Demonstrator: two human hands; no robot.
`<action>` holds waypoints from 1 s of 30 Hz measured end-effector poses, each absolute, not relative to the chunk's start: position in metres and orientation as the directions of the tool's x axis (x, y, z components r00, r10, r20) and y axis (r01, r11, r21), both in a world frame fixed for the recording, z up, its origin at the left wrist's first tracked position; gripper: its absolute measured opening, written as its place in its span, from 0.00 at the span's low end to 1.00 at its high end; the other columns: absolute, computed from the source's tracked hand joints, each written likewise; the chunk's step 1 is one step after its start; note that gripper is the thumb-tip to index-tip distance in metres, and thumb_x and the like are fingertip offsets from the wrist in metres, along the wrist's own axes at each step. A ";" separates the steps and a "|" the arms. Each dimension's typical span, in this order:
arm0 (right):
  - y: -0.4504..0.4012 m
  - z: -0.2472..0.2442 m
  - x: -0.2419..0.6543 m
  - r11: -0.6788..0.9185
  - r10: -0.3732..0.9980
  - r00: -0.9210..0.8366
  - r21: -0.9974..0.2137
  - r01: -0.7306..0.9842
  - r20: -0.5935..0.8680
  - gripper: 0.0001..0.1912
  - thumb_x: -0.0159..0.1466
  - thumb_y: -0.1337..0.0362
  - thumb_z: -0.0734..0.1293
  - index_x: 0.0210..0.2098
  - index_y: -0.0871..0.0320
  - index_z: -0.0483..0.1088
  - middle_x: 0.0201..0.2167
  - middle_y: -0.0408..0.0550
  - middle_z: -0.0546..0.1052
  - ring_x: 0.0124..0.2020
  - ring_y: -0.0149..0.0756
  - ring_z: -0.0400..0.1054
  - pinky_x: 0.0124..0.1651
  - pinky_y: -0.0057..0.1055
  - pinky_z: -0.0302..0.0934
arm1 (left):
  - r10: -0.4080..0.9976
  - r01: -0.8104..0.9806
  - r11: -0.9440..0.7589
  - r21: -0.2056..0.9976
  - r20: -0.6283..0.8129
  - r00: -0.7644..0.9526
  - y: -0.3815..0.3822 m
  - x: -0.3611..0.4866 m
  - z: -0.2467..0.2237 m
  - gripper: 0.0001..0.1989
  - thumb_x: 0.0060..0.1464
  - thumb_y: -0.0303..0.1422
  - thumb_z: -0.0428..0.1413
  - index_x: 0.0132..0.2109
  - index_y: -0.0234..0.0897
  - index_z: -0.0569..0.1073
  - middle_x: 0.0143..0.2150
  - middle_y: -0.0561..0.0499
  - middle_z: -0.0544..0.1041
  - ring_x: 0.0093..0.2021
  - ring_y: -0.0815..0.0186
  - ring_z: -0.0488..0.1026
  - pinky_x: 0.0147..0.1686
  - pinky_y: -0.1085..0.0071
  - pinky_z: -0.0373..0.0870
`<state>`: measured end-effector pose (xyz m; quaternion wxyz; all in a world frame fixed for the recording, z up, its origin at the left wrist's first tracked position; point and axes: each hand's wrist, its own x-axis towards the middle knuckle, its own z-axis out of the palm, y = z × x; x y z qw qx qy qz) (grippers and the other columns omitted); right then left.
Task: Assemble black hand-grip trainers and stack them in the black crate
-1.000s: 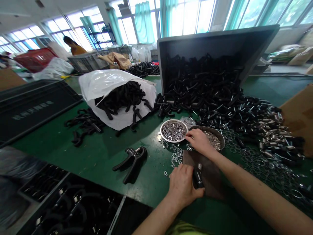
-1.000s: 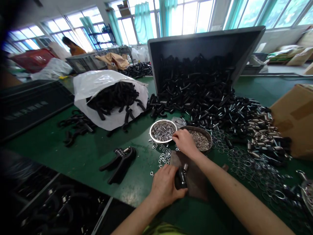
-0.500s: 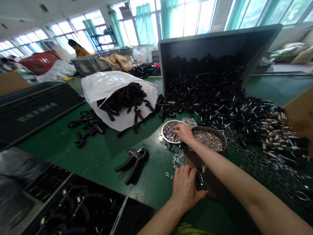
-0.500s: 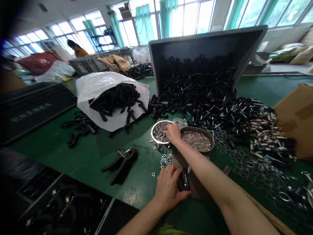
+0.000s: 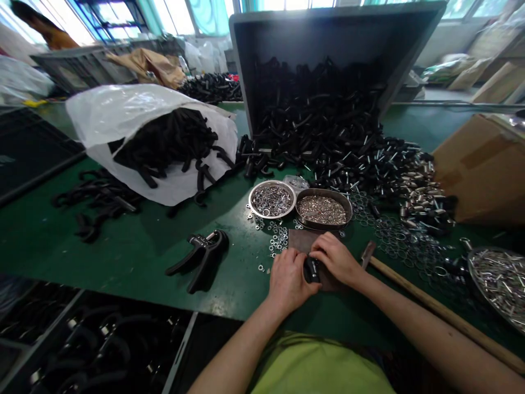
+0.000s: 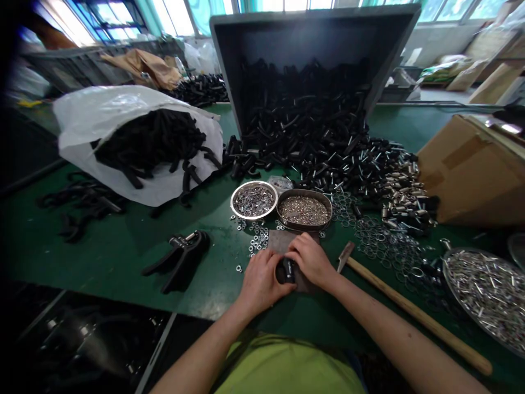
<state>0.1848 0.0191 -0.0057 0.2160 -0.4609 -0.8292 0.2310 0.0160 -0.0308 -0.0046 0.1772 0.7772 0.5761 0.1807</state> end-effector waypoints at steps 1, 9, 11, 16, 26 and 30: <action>0.018 -0.008 0.183 0.499 0.853 -0.494 -0.540 0.678 0.168 0.06 0.63 0.67 0.64 0.29 0.59 0.65 0.30 0.48 0.70 0.38 0.38 0.61 0.40 0.33 0.56 | 0.959 0.833 -0.276 0.480 0.078 0.273 -0.031 0.016 -0.005 0.26 0.37 0.43 0.65 0.43 0.38 0.71 0.41 0.47 0.70 0.44 0.55 0.65 0.43 0.60 0.62; 0.009 0.000 0.177 0.605 0.796 -0.564 -0.321 0.728 0.221 0.07 0.63 0.67 0.63 0.29 0.60 0.69 0.29 0.50 0.72 0.37 0.39 0.62 0.38 0.34 0.56 | 0.960 0.821 -0.273 0.502 0.081 0.269 -0.030 0.017 -0.006 0.25 0.36 0.39 0.65 0.43 0.38 0.69 0.42 0.48 0.70 0.44 0.56 0.65 0.44 0.60 0.62; 0.018 0.014 0.182 0.559 0.813 -0.574 -0.401 0.726 0.093 0.03 0.60 0.65 0.67 0.29 0.58 0.70 0.29 0.46 0.74 0.35 0.37 0.65 0.37 0.31 0.57 | 0.956 0.806 -0.286 0.518 0.095 0.278 -0.031 0.017 -0.005 0.29 0.36 0.38 0.66 0.48 0.39 0.68 0.43 0.48 0.70 0.45 0.56 0.65 0.45 0.59 0.62; 0.080 0.054 0.188 0.439 0.866 -0.499 -0.447 0.779 -0.019 0.05 0.62 0.64 0.65 0.34 0.54 0.74 0.31 0.42 0.77 0.34 0.32 0.70 0.37 0.27 0.59 | 0.938 0.790 -0.337 0.513 0.112 0.327 -0.033 0.014 -0.002 0.39 0.37 0.39 0.67 0.58 0.48 0.63 0.44 0.49 0.69 0.44 0.56 0.65 0.44 0.60 0.62; 0.227 0.025 0.129 0.257 0.960 -0.278 -0.280 0.925 -0.039 0.12 0.65 0.60 0.63 0.45 0.59 0.70 0.47 0.50 0.73 0.48 0.39 0.67 0.51 0.42 0.61 | 0.937 0.779 -0.338 0.528 0.116 0.328 -0.033 0.014 -0.006 0.36 0.38 0.39 0.67 0.56 0.47 0.65 0.45 0.49 0.69 0.45 0.56 0.65 0.45 0.57 0.63; 0.241 0.013 0.113 0.204 0.966 -0.236 -0.249 0.947 -0.105 0.15 0.65 0.58 0.63 0.48 0.59 0.68 0.47 0.51 0.71 0.45 0.38 0.68 0.47 0.41 0.64 | 0.945 0.774 -0.306 0.554 0.079 0.318 -0.033 0.015 -0.005 0.36 0.37 0.39 0.67 0.56 0.47 0.66 0.45 0.48 0.70 0.45 0.55 0.65 0.44 0.56 0.64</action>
